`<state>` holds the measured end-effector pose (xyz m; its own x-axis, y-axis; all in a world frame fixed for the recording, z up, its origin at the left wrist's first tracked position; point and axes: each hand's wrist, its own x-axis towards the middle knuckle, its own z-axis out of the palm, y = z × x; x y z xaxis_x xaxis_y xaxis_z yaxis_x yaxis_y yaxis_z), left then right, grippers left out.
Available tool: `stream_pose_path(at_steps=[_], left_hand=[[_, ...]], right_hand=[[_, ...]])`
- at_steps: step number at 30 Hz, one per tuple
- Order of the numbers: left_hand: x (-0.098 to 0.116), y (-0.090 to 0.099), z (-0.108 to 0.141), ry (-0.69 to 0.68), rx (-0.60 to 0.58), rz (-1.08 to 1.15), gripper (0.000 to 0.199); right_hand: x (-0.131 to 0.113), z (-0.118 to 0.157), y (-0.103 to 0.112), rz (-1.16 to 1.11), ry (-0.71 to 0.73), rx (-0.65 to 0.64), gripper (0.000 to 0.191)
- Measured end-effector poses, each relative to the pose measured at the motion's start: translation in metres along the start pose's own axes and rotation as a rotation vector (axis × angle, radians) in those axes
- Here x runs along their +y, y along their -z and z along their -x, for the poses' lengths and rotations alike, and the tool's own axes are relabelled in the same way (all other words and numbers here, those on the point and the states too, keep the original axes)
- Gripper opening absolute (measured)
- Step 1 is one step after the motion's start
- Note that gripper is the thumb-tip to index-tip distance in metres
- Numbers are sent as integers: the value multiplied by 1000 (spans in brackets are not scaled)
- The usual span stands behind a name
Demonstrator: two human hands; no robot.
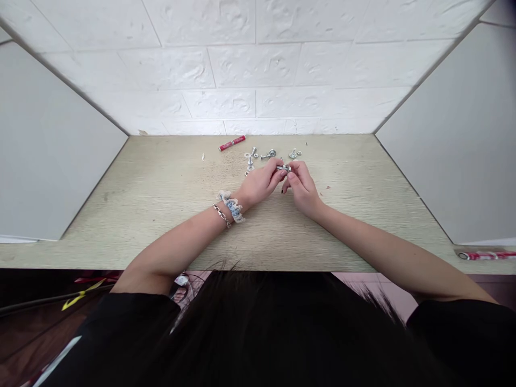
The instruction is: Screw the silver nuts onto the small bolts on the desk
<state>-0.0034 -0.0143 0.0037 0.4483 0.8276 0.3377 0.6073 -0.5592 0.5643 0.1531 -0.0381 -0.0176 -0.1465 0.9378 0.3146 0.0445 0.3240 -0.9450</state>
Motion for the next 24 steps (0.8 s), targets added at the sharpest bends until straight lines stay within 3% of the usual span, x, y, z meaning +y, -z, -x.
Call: stream_pose_path(at_steps=[7, 11, 15, 24], left_hand=[[-2, -2, -2, 6, -33, -5, 32], [-3, -4, -4, 5, -68, -58, 31], [-3, -4, -5, 21, -86, -79, 29], [-2, -1, -6, 1, -68, -64, 30]], right_hand=[[-1, -5, -1, -102, -113, 20, 53], [-1, -13, 0, -106, -251, 43, 65], [-4, -18, 2, -133, -343, 33, 66], [-4, -15, 0, -131, -277, 64, 57]])
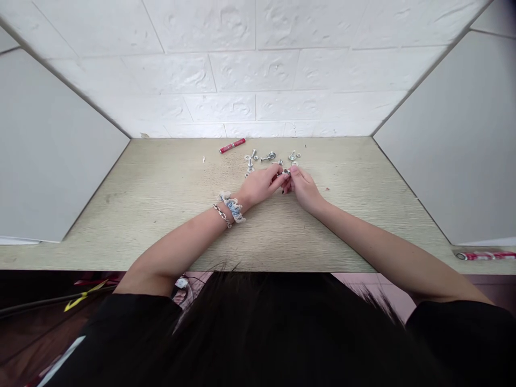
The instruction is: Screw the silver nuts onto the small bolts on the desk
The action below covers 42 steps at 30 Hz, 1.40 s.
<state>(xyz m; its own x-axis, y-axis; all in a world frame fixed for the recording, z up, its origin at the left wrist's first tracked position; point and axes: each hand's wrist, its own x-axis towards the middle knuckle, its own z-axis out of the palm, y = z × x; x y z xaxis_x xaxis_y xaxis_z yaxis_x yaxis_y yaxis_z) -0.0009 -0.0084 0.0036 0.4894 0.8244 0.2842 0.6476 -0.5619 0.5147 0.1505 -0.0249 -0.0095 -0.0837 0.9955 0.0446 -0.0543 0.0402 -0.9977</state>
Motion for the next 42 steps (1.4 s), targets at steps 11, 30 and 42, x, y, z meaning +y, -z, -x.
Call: stream_pose_path(at_steps=[11, 30, 42], left_hand=[[1, -1, -1, 21, 0, 11, 28], [1, 3, -3, 26, -66, -31, 34], [2, 5, -5, 23, -119, 16, 33]], right_hand=[[1, 1, 0, -16, 8, -20, 51], [9, -5, 3, -50, -13, -66, 47], [3, -2, 3, 33, -30, -42, 41]])
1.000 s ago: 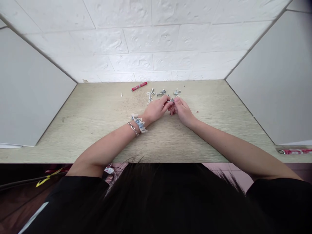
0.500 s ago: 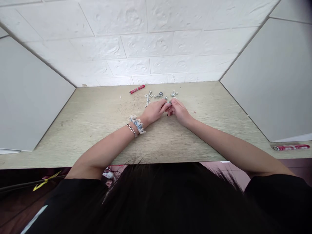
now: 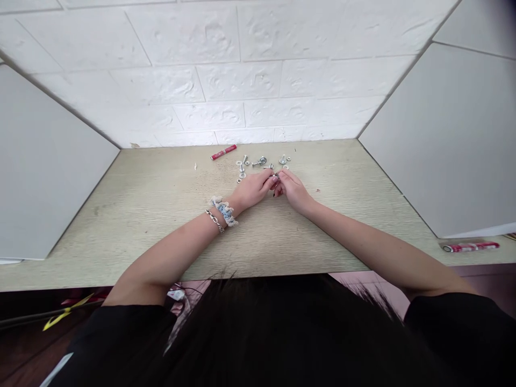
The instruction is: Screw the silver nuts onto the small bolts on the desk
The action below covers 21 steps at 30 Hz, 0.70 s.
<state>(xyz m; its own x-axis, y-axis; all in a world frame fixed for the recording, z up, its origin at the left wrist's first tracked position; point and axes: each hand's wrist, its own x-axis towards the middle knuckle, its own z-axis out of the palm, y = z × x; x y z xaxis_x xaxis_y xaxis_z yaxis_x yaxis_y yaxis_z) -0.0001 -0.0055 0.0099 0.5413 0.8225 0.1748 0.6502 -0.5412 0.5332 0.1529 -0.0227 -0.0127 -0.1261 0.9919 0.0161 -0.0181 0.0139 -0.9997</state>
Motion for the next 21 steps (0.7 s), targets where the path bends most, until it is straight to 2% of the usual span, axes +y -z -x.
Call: stream_pose_path(at_steps=[8, 14, 21], left_hand=[[-4, -3, 0, -13, 5, 5, 35], [-4, -3, 0, -10, 9, 8, 36], [-1, -1, 3, -28, 11, -8, 36]], right_hand=[[-2, 1, 0, 6, 9, -12, 42], [7, -5, 4, -66, 11, -66, 46], [-2, -1, 1, -11, -7, -36, 65]])
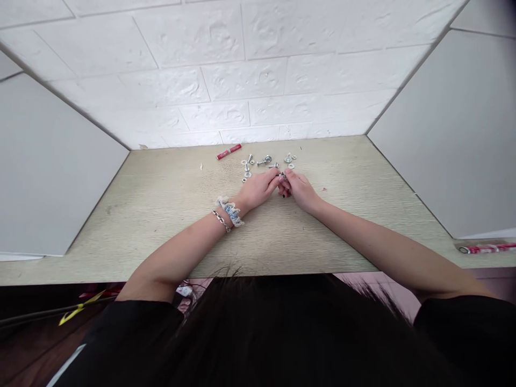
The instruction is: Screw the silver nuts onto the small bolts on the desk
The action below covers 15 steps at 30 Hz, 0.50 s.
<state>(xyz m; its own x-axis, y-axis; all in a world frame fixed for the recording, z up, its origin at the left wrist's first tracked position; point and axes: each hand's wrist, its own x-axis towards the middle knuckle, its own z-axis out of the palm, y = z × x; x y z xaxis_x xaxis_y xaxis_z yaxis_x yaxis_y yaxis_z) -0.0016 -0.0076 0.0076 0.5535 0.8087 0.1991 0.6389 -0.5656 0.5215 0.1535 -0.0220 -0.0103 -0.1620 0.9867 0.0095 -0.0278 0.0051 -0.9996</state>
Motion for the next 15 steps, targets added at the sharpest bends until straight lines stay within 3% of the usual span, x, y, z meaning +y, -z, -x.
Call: stream_pose_path(at_steps=[6, 15], left_hand=[[2, 0, 0, 10, -5, -63, 36], [-2, 0, -1, 10, 12, -46, 37]], right_hand=[[-8, 3, -3, 29, -35, 65, 69], [-5, 0, -2, 45, -12, 38, 58]])
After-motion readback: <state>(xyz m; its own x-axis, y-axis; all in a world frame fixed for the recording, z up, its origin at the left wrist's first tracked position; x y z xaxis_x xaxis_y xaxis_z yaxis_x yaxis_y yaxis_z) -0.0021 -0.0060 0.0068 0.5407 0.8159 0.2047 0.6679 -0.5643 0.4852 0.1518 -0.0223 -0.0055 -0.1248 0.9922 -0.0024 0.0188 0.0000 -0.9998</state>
